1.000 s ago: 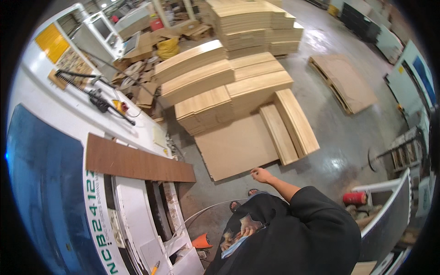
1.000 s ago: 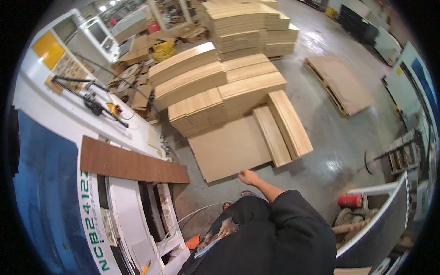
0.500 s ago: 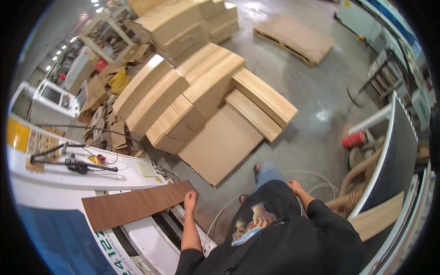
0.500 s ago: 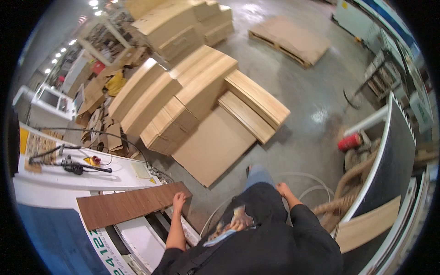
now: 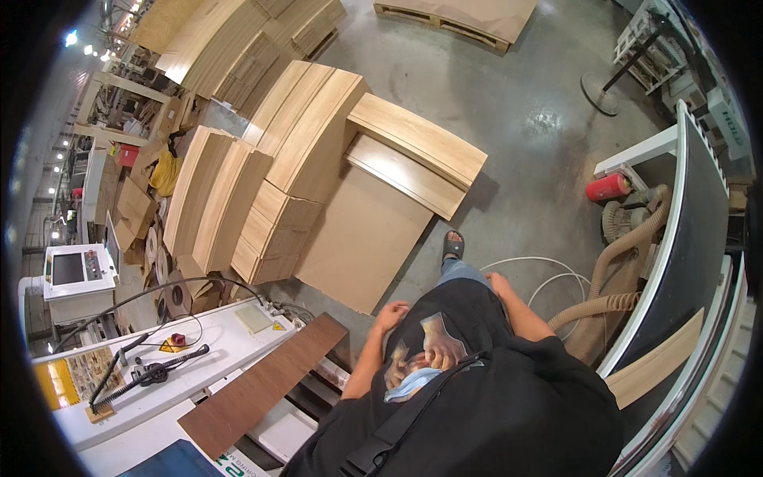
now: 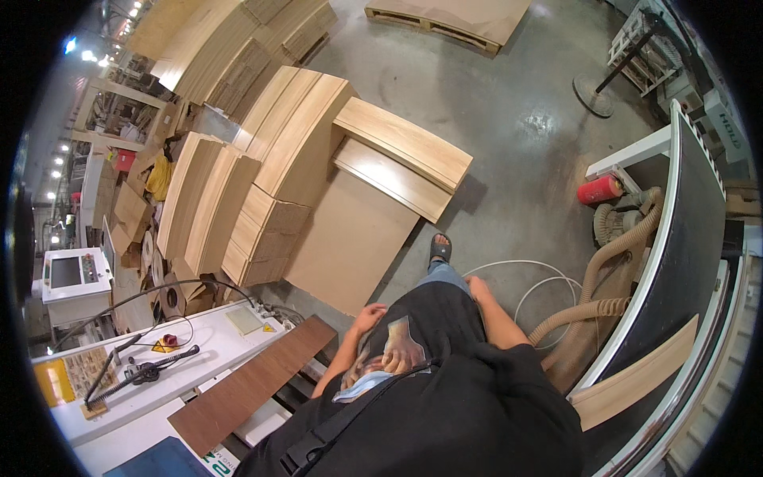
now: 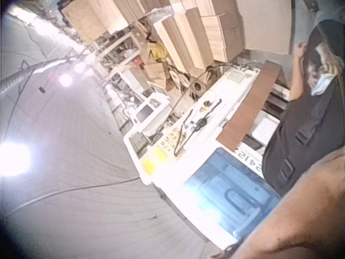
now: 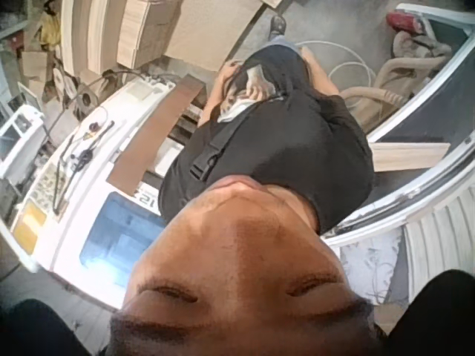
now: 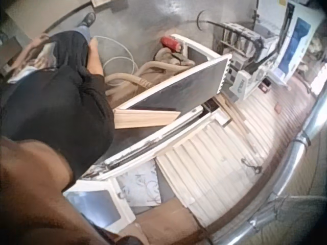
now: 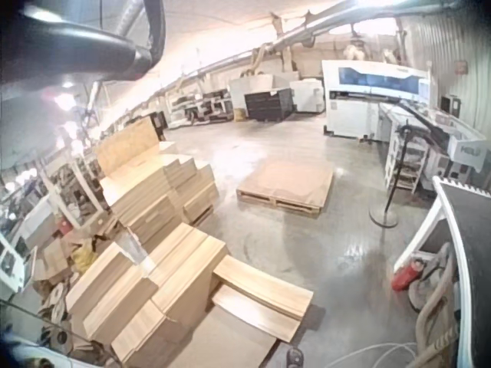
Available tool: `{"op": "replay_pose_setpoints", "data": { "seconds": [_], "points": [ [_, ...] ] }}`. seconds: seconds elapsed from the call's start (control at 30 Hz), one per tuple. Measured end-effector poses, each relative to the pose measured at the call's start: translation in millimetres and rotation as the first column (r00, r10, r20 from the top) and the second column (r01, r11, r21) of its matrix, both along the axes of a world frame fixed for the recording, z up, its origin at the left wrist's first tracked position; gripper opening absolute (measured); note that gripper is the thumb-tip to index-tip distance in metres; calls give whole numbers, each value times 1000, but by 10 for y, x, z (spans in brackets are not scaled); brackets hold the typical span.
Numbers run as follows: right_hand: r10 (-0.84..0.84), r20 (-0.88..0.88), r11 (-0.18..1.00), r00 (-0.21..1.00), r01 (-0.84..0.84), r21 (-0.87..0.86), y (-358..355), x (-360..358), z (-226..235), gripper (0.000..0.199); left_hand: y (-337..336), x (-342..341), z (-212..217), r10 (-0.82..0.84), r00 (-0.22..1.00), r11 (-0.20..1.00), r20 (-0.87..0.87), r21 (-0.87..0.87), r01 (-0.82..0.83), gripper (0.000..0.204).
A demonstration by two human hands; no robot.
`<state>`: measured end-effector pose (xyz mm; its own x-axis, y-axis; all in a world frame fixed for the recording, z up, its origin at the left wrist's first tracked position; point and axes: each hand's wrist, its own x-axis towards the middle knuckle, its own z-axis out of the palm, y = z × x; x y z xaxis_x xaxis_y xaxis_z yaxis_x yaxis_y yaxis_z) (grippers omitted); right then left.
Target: The person places wooden boards into a woodworking machine, uses a yellow hand tool to scrape the surface, and moves the boards into a stack.
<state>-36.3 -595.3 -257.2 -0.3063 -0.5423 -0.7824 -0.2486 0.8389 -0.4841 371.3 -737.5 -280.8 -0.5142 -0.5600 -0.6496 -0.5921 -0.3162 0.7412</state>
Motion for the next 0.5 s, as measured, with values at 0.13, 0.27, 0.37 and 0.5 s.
{"op": "replay_pose_setpoints", "data": {
  "seconds": [0.13,0.27,0.37,0.5],
  "points": [
    [57,-135,995,989,-67,-74,-421,-528,-246,34,-649,91,-13,296,937,946,184,75,-314,27],
    [-338,163,930,927,355,-90,-953,-868,-277,28,-1586,-209,61,268,955,949,126,-206,-239,30],
    [-528,281,821,802,566,-72,-1331,-983,-157,23,-2152,-998,733,316,949,919,10,-251,-304,33],
    [-579,261,802,773,598,9,-1491,-871,-404,23,-2523,-1713,871,219,975,949,-23,-227,-218,33]
  ]
}}
